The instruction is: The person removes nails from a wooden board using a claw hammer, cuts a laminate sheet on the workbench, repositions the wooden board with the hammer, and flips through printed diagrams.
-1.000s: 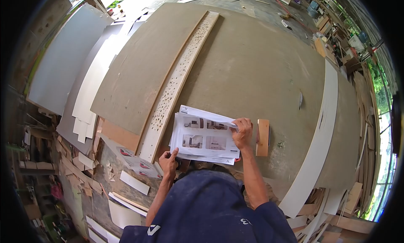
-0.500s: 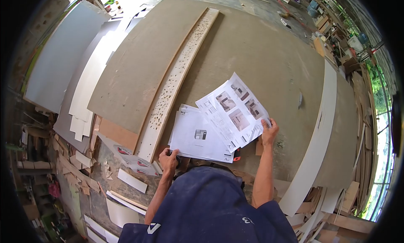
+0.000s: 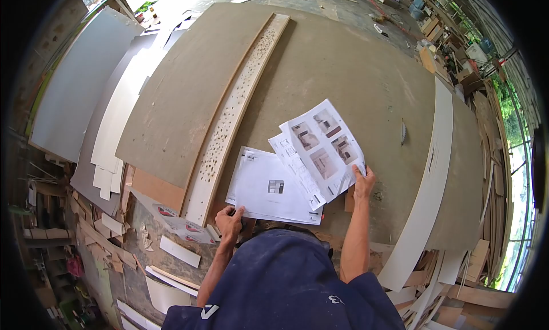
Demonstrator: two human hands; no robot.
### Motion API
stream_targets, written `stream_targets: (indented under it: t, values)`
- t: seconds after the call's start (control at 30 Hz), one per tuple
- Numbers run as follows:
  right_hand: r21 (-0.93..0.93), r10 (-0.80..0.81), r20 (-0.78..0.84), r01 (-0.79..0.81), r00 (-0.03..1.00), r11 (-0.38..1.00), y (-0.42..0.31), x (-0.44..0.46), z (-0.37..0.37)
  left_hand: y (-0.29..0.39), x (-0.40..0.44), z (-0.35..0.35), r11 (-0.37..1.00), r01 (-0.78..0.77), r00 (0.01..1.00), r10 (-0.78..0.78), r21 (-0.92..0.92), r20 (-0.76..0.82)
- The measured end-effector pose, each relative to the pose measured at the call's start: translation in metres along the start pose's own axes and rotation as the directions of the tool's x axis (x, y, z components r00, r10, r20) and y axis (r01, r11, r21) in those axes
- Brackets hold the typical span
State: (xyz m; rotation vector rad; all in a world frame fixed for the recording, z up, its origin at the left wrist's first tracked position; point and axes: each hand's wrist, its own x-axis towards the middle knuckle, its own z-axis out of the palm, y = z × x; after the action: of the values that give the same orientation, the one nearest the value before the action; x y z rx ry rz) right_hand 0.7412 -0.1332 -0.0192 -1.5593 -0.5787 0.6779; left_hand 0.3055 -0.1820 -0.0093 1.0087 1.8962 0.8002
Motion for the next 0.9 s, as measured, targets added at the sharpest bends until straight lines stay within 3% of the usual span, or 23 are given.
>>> stream_targets:
  t: [0.07,0.1,0.17,0.23,0.3,0.37,0.43,0.5,0.57,0.63,0.67,0.7,0.77,0.83,0.9]
  values:
    - [-0.033,0.0,0.192,0.007,0.981,0.999,-0.007,-0.002,-0.002,0.013,-0.008,0.0,0.999,-0.025,0.999,0.026,-0.043,0.026]
    - [-0.033,-0.001,0.193,0.008,0.981,0.999,-0.01,-0.004,-0.001,0.011,-0.007,0.003,0.999,-0.024,0.999,0.025,-0.045,0.024]
    - [-0.04,0.167,0.401,-0.165,0.901,0.986,-0.009,-0.006,0.002,0.011,-0.005,0.008,0.984,-0.101,0.99,0.113,-0.145,0.083]
    - [-0.134,0.21,0.414,-0.169,0.886,0.977,-0.006,-0.006,0.01,0.019,-0.007,0.009,0.987,-0.099,0.986,0.115,-0.129,0.122]
    - [-0.303,0.165,0.424,-0.033,0.891,0.953,-0.002,-0.005,0.016,0.025,-0.008,0.013,0.989,-0.098,0.98,0.116,-0.114,0.16]
    - [-0.319,0.156,0.451,-0.005,0.879,0.948,-0.001,-0.005,0.022,0.02,-0.004,0.019,0.993,-0.065,0.971,0.087,-0.101,0.223]
    - [-0.449,0.158,0.342,0.013,0.926,0.894,0.003,-0.003,0.029,0.011,-0.001,0.024,0.986,-0.127,0.972,0.145,-0.106,0.185]
    - [-0.398,0.091,0.266,0.023,0.96,0.917,0.003,-0.006,0.033,0.003,0.001,0.024,0.976,-0.188,0.968,0.203,-0.108,0.146]
    - [-0.348,0.028,0.184,0.039,0.983,0.937,0.007,-0.002,0.031,0.005,0.0,0.019,0.977,-0.056,0.982,0.091,-0.204,0.167]
    - [-0.339,0.001,0.002,0.0,1.0,0.941,0.009,0.011,0.026,0.01,0.0,0.017,0.974,-0.004,0.98,0.048,-0.227,0.192]
    - [-0.483,0.131,0.012,-0.109,0.991,0.869,-0.01,0.012,0.02,0.013,0.0,0.017,0.967,0.05,0.977,0.005,-0.248,0.215]
    - [-0.483,0.131,0.01,-0.11,0.991,0.869,-0.016,0.014,0.02,0.015,-0.001,0.017,0.968,0.049,0.976,0.006,-0.248,0.218]
    - [-0.427,-0.006,-0.081,-0.029,0.997,0.904,-0.02,0.016,0.014,0.018,0.0,0.019,0.967,0.062,0.977,-0.009,-0.249,0.211]
    - [-0.443,-0.026,-0.117,-0.028,0.993,0.896,-0.002,0.028,0.003,0.015,0.004,0.021,0.972,0.001,0.98,0.046,-0.235,0.195]
    - [-0.358,-0.242,-0.212,0.155,0.947,0.921,0.008,0.032,-0.002,0.012,0.008,0.021,0.974,-0.06,0.979,0.1,-0.22,0.179]
